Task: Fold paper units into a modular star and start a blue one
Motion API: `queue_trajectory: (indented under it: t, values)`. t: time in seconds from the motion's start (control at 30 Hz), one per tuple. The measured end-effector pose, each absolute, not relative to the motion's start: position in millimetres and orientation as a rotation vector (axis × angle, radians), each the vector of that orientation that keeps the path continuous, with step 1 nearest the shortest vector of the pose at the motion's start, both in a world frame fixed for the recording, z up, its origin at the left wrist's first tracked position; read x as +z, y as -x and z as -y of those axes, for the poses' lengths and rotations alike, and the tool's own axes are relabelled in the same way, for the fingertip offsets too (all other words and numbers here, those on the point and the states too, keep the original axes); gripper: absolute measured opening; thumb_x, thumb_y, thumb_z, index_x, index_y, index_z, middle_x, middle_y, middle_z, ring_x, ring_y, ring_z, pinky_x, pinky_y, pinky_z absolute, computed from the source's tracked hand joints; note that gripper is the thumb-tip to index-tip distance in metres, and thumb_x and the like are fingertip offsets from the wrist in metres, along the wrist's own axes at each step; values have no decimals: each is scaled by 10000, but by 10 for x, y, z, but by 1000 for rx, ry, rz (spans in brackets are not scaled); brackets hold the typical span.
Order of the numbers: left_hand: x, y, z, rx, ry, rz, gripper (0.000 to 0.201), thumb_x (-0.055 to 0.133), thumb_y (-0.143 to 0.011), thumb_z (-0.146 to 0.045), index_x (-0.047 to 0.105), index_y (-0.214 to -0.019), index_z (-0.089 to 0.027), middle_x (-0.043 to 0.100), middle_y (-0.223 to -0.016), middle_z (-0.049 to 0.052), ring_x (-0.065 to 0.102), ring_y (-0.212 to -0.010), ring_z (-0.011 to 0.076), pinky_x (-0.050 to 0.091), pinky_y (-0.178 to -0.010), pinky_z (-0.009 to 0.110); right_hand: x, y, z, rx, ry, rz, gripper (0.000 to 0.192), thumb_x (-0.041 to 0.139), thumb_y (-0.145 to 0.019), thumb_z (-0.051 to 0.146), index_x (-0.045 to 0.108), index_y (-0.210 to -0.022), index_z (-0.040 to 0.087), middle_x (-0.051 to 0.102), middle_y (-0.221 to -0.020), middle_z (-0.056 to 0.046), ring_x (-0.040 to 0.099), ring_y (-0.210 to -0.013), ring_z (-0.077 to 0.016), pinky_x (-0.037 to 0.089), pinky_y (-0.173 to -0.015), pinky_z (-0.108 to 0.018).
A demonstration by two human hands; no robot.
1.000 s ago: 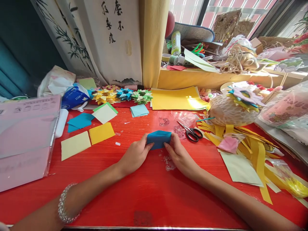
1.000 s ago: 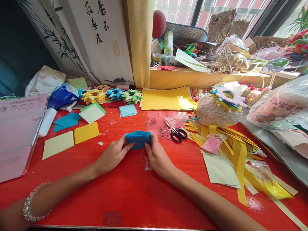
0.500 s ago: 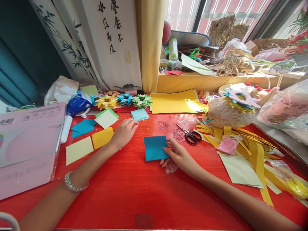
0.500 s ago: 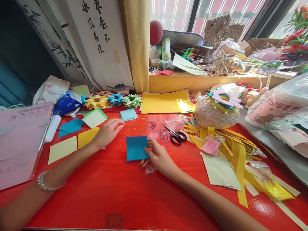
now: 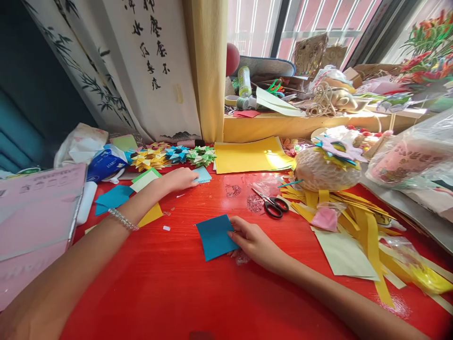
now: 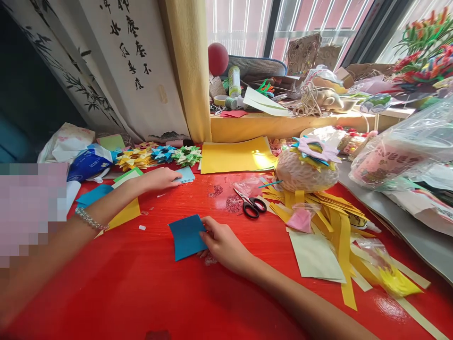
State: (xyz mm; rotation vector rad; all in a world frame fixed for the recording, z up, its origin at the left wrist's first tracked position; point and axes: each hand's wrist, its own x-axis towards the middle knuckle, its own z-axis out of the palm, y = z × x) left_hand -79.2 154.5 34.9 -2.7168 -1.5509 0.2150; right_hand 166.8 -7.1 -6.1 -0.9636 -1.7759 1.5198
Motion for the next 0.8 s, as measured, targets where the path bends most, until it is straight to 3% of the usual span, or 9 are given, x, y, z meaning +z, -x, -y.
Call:
queue_trajectory:
  t: [0.13,0.23,0.37,0.43,0.53,0.63,0.7,0.8]
  values:
    - [354,775,-1594,234,2678,1576,303,412,-770,-282,644,-929,-169,677,-834,112,602,-744,224,374,-610,264,-76,-1660,76,1548,960,1746,177,390,-864,305,441,-993,197,578,-749,-11,604,-566,-126,512,-479,-246]
    - [373,772,-1613,198,2660,1590,335,371,-780,-234,640,-970,-179,682,-858,104,607,-769,222,379,-633,266,-84,-1648,79,1544,953,1696,276,389,-863,306,384,-1126,222,590,-843,-32,602,-548,-117,516,-474,-248]
    - [345,795,-1527,94,2628,1636,347,376,-804,-299,607,-1048,-213,682,-923,74,610,-816,215,387,-652,251,-71,-1638,91,1541,934,1625,493,408,-851,289,225,-1308,299,542,-1076,-68,598,-537,-91,533,-511,-263]
    - [294,809,-1455,22,2588,1680,359,390,-810,-372,592,-1062,-216,676,-957,66,608,-848,224,391,-657,248,-60,-1640,95,1534,931,1616,539,404,-851,272,179,-1338,329,536,-1081,-61,598,-537,-89,532,-515,-267]
    - [201,819,-1362,-98,2517,1735,390,351,-841,-432,569,-1089,-223,663,-1011,55,604,-883,224,396,-685,250,-42,-1650,95,1418,973,1753,429,387,-850,231,368,-1274,295,583,-936,-40,593,-554,-109,505,-511,-262]
    - [129,810,-1314,-184,2439,1783,412,298,-870,-451,559,-1105,-236,674,-982,52,612,-860,219,400,-685,255,-22,-1657,103,1203,990,1957,272,399,-830,174,618,-986,223,606,-823,-34,575,-653,-143,472,-571,-262]
    - [97,797,-1301,-214,2401,1796,405,296,-876,-444,560,-1104,-238,679,-963,54,611,-862,219,403,-680,254,-14,-1655,119,1173,990,2002,248,404,-822,156,636,-892,210,606,-805,-27,548,-638,-138,447,-552,-245]
    - [55,772,-1281,-238,2357,1792,381,300,-884,-405,557,-1103,-228,683,-925,65,615,-841,217,406,-660,256,-12,-1650,140,1282,995,1988,238,387,-832,166,612,-895,209,575,-795,-17,491,-511,-97,405,-458,-212]
